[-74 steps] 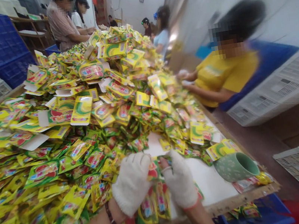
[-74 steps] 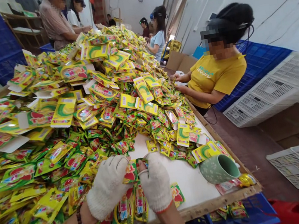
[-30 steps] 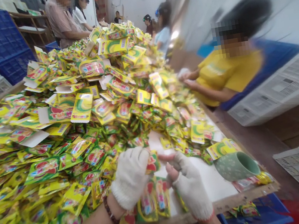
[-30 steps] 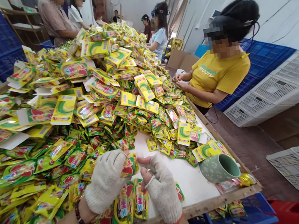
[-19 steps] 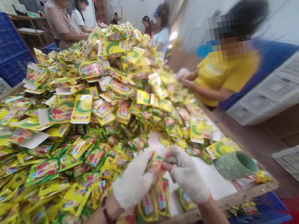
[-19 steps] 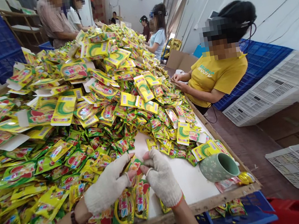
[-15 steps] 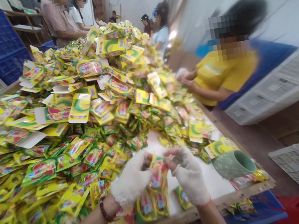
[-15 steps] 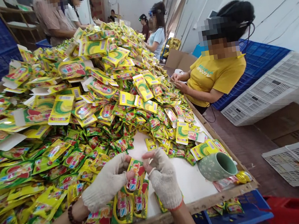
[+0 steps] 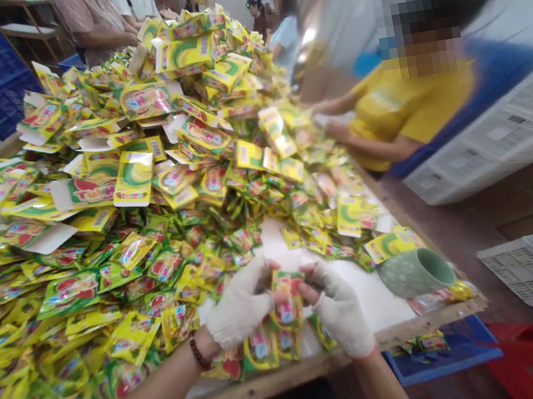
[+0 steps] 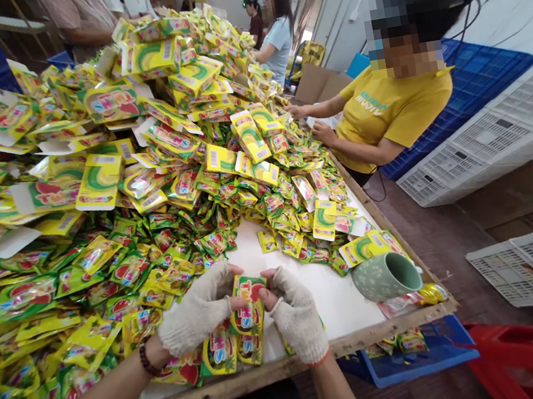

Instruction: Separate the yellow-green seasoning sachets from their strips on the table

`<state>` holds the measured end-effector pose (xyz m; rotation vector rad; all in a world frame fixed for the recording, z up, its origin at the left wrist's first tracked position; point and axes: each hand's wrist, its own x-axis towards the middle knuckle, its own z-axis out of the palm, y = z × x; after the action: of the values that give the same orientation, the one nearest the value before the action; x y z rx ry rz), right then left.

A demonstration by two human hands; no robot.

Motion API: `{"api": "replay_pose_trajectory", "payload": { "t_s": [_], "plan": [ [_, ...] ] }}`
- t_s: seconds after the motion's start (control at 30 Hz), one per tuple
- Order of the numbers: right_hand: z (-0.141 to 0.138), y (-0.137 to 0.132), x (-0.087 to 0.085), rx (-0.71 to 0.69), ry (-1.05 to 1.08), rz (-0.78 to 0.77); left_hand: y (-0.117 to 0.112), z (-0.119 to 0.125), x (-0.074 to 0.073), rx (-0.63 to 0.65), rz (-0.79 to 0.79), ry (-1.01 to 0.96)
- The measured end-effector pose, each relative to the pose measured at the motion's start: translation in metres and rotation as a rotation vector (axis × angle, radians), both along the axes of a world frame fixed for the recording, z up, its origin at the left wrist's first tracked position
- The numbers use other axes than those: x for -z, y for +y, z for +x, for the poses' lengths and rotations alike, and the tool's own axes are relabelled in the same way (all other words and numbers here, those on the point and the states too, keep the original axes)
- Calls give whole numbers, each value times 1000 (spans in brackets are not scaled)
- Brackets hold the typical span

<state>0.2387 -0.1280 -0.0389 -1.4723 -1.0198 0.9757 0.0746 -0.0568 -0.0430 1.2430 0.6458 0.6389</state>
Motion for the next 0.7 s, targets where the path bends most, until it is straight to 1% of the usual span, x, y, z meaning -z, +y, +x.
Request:
{"api": "replay_pose_trajectory", "payload": {
  "t_s": [0.13, 0.2, 0.27, 0.37, 0.43, 0.5, 0.6, 0.7],
  "plan": [
    [16, -14, 1, -64, -193, 6, -7, 10, 2, 44, 149, 136],
    [19, -18, 1, -86, -220, -3, -11, 14, 4, 24, 208, 198],
    [19, -19, 1, -81, -139, -5, -14, 17, 6, -3, 184, 197],
    [18, -17, -1, -102, -12, -24, -17, 18, 9, -40, 95, 178],
    [19, -17, -3, -164, -59, -47, -18, 17, 9, -35, 94, 196],
    [22, -19, -5, -204, -174, -47, -19, 16, 8, 5, 126, 219],
    [24, -23, -10, -198, -298, -16, -22, 15, 6, 70, 184, 258],
    [24, -23, -16, -182, -304, -31, -26, 14, 6, 64, 177, 240]
  ]
}}
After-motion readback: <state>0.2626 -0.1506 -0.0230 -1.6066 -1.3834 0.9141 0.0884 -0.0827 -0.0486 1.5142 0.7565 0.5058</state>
